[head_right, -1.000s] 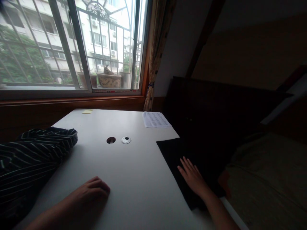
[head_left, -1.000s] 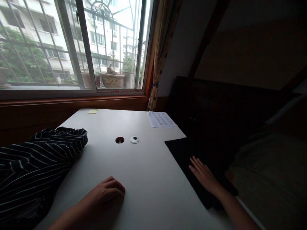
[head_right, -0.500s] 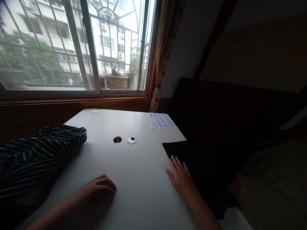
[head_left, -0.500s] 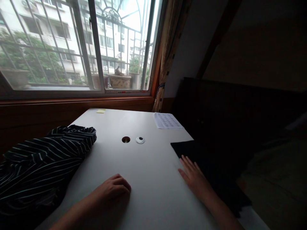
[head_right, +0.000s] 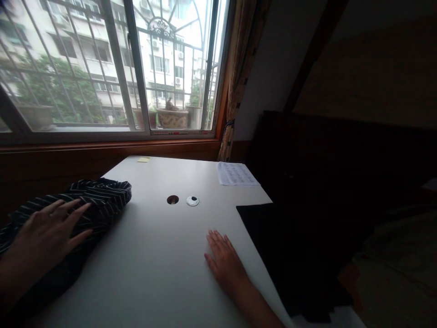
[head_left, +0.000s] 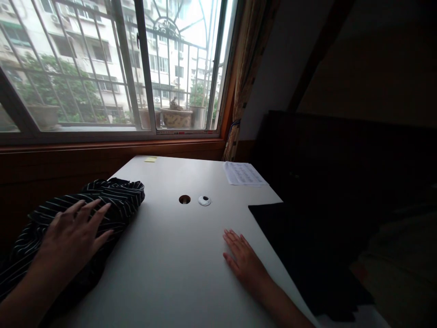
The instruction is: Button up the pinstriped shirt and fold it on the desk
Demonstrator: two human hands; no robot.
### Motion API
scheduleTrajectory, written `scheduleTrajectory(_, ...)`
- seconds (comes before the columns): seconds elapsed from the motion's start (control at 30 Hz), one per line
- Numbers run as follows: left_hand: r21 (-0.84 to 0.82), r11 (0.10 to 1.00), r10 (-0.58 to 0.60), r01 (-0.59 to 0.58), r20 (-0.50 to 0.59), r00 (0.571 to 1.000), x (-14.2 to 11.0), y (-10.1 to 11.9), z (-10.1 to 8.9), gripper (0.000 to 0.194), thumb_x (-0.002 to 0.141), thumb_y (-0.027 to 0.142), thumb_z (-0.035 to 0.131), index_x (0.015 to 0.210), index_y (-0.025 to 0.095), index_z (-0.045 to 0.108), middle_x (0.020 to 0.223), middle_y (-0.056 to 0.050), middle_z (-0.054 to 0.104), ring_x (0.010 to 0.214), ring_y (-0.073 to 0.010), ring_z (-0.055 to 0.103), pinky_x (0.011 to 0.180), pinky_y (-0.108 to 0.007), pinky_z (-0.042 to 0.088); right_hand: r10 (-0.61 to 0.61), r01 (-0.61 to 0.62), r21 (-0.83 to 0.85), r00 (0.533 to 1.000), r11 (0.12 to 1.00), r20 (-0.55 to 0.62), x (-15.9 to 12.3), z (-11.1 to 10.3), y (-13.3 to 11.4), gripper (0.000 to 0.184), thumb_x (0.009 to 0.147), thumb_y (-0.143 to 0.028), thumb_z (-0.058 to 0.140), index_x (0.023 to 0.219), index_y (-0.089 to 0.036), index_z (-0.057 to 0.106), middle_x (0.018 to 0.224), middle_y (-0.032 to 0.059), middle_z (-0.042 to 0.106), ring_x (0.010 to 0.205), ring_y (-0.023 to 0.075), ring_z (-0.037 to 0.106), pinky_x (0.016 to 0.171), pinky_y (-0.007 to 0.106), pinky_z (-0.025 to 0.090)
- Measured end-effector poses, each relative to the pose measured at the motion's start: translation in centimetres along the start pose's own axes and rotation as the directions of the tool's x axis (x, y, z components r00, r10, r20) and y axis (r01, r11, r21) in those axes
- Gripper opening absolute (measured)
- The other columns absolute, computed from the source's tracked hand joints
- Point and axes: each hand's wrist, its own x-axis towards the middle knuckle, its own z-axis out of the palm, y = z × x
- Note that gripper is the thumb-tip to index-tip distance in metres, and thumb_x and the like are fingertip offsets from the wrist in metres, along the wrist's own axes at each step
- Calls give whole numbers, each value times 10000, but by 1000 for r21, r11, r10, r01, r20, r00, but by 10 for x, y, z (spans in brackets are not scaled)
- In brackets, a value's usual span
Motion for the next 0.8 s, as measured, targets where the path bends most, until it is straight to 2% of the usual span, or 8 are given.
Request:
scheduleTrajectory(0.1,25,999,40,-41,61,997,-16,-28,11,427,973,397,318,1145,167,634,1250,-141,602,1208,-381,532,1019,-565,420,-5,5,22,1000,1000,-22,0,1,0,534,1030,-402,382,1517,-182,389,1562,101,400,1460,253,345,1204,526,288)
scheduleTrajectory(0.23,-53,998,19,-16,67,998,-25,-18,15,332,1002,352,332,1069,188,614,1108,-95,666,1030,-294,631,945,-471,485,-17,19,45,999,999,-29,1,0,-2,521,1022,-386,406,1506,-191,409,1548,92,428,1447,255,369,1202,531,298)
scheduleTrajectory(0.33,-214,977,-12,20,36,999,-22,18,7,310,1020,380,350,1087,189,585,1067,-92,685,904,-253,673,811,-380,532,-23,27,68,998,997,-51,2,-3,-5,505,1012,-345,430,1493,-192,428,1528,96,458,1429,255,399,1201,530,304)
scheduleTrajectory(0.4,-418,908,42,-38,2,999,-19,51,1,264,1024,381,387,1082,207,577,1071,-76,690,937,-222,685,821,-321,540,-39,47,99,996,994,-75,2,-5,-10,508,994,-311,464,1489,-201,430,1519,99,471,1417,256,416,1198,527,313)
scheduleTrajectory(0.57,-801,582,235,-141,0,972,-22,150,-12,134,1002,192,437,1011,234,564,983,-22,690,858,-140,676,757,-211,527,-125,149,268,986,952,-106,6,0,-39,749,900,-258,609,1563,-233,261,1562,114,402,1431,269,391,1185,495,347)
scheduleTrajectory(0.67,-909,350,397,-227,-75,915,-30,204,-13,101,989,175,440,958,219,526,880,-23,667,744,-129,635,671,-199,506,-179,230,462,972,857,-152,11,0,-62,873,886,-264,634,1593,-238,123,1618,118,283,1474,267,308,1187,450,347)
scheduleTrajectory(0.73,-925,207,477,-319,-189,858,-33,228,-10,79,992,196,447,956,214,514,856,-26,668,707,-127,625,639,-195,500,-198,245,582,970,776,-144,15,-4,-73,680,939,-226,556,1554,-299,275,1596,66,341,1450,232,360,1179,403,359)
scheduleTrajectory(0.8,-909,132,524,-395,-274,806,-33,239,-10,51,994,246,484,970,214,516,869,-28,682,721,-134,631,660,-208,510,-186,207,670,977,713,-104,18,-10,-78,432,968,-191,500,1368,-344,556,1460,15,524,1340,197,507,1132,353,414)
